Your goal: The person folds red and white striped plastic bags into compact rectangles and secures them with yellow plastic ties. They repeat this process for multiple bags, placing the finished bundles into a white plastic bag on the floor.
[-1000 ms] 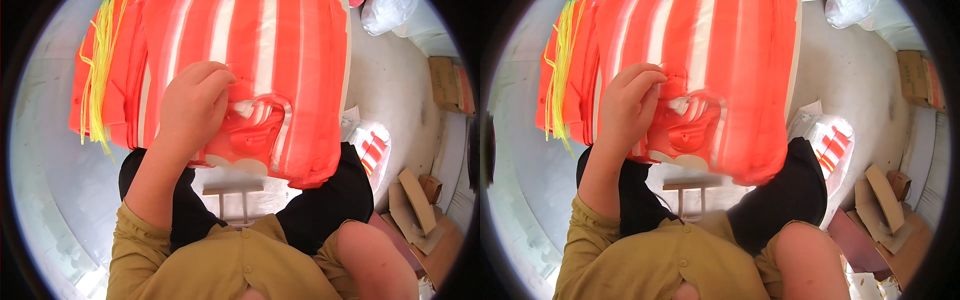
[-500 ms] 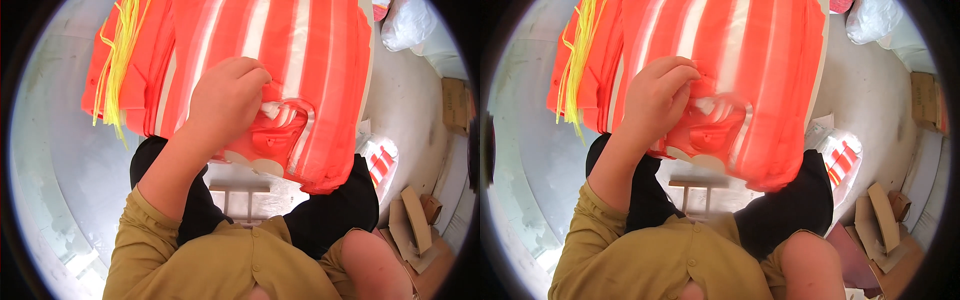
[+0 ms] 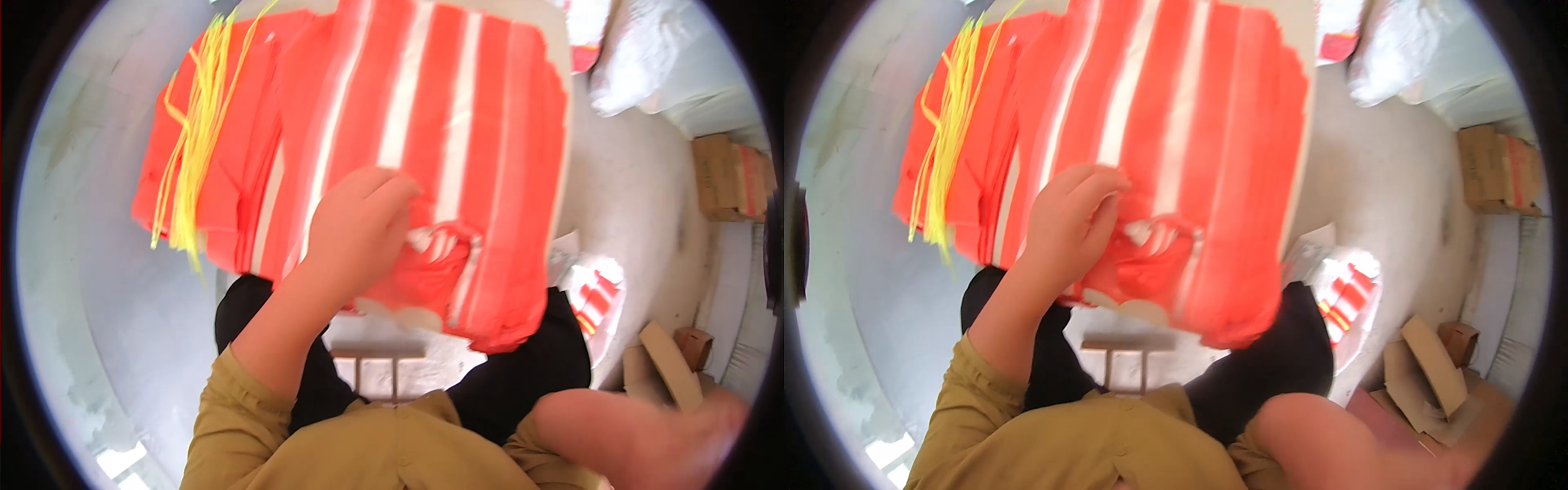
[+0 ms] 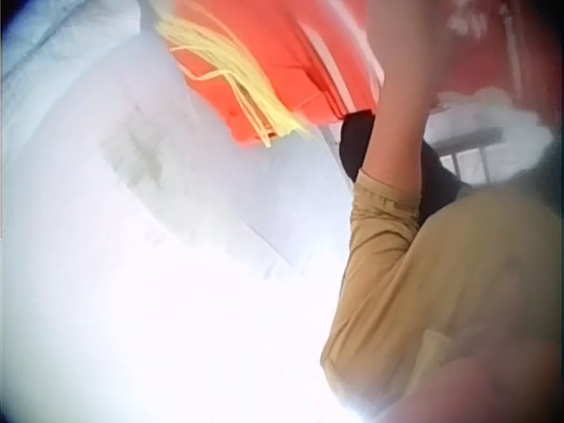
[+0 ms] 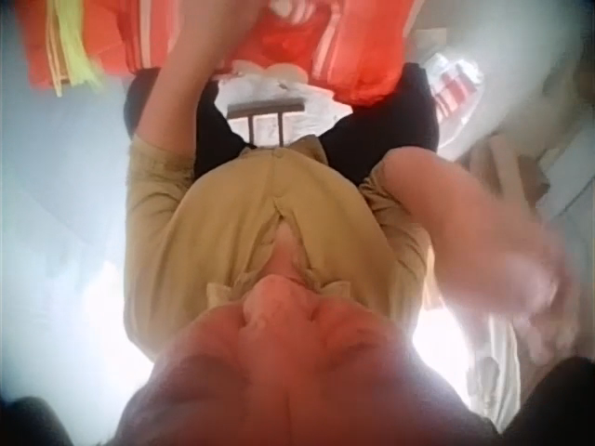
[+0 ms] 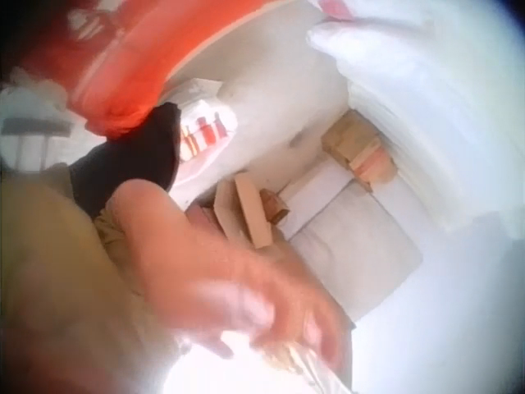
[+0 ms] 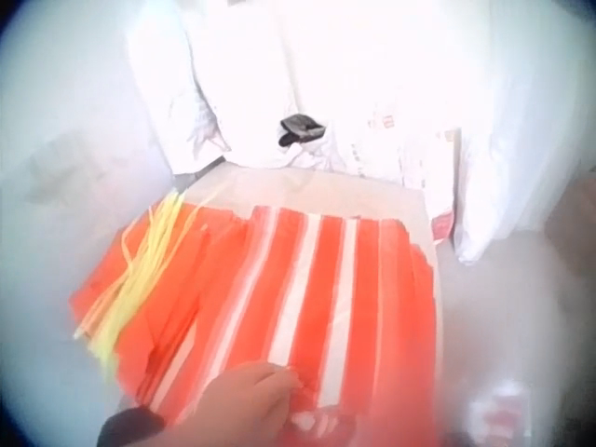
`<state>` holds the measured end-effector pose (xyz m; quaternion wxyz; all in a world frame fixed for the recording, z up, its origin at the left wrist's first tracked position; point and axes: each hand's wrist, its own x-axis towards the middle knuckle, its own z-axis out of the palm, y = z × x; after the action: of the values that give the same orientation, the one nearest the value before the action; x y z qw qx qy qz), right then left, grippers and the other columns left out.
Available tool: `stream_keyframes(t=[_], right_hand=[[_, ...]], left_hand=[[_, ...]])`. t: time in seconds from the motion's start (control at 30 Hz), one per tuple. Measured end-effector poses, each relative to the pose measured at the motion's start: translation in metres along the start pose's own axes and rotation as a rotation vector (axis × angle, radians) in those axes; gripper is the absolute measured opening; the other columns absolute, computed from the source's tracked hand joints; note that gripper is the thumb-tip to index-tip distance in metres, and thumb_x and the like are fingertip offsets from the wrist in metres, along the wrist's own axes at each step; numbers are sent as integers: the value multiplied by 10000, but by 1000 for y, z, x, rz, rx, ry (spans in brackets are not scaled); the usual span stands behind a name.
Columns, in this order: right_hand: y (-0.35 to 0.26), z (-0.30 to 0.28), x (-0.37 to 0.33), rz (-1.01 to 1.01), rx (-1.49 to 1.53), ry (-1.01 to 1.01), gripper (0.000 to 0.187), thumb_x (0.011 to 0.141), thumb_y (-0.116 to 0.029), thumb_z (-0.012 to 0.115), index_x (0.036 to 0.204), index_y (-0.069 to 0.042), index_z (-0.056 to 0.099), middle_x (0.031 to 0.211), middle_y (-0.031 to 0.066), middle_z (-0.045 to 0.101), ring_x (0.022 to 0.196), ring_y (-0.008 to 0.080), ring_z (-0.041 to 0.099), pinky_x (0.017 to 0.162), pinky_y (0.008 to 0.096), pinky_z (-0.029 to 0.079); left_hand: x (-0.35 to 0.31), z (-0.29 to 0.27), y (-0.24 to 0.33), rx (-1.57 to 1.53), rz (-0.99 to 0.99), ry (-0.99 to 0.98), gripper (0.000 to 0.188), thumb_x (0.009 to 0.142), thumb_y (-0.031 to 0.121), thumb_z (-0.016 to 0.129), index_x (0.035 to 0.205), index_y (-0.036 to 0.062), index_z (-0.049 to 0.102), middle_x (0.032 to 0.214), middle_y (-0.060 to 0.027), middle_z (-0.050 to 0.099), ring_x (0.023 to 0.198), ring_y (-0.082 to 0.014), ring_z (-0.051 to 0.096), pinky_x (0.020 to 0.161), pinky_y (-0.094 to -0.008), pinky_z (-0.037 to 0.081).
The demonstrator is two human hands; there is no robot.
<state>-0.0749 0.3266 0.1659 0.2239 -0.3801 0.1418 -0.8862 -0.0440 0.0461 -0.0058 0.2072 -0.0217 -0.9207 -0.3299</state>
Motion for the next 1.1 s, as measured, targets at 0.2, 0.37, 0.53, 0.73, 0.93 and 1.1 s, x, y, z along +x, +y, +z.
stream_keyframes(t=[0.2,0.37,0.53,0.73,0.93,1.1], right_hand=[[106,-96,17,57,165,606,709,1057,-660,422,1513,-119,458,1455,179,570,1280,308,569,808,381,487],[134,-93,12,176,200,729,765,1051,-749,342,1560,-183,412,1475,173,557,1260,324,580,794,385,491],[150,-97,6,243,225,651,790,1036,-774,352,1573,-196,400,1480,165,544,1242,304,587,840,407,517],[164,-90,-1,241,177,613,835,1022,-799,355,1588,-186,373,1475,164,529,1247,295,579,942,417,537],[174,-72,-8,272,18,689,829,1042,-768,356,1640,-198,288,1484,164,505,1296,309,536,1065,413,479],[190,-68,-12,192,-97,571,860,1036,-745,427,1656,-174,258,1541,187,443,1426,323,445,1219,430,347]], left_hand=[[1,-8,6,-258,-96,44,186,943,22,685,1128,13,690,1065,-152,723,979,-335,707,856,-388,558],[4,-13,13,-333,43,135,248,861,82,767,1092,28,695,972,-134,726,887,-335,697,729,-416,562],[-2,-12,17,-333,201,272,342,780,68,843,1082,38,686,885,-99,715,723,-267,672,606,-355,528],[0,-16,17,-255,310,365,320,767,18,833,1061,33,706,804,-57,681,670,-205,644,548,-318,488],[-4,-24,22,-186,323,308,263,806,-57,788,1057,-6,730,846,-80,660,704,-238,614,614,-347,504],[-11,-17,15,-282,58,338,168,907,-76,712,1067,-25,725,892,-83,666,787,-196,641,700,-300,523]])
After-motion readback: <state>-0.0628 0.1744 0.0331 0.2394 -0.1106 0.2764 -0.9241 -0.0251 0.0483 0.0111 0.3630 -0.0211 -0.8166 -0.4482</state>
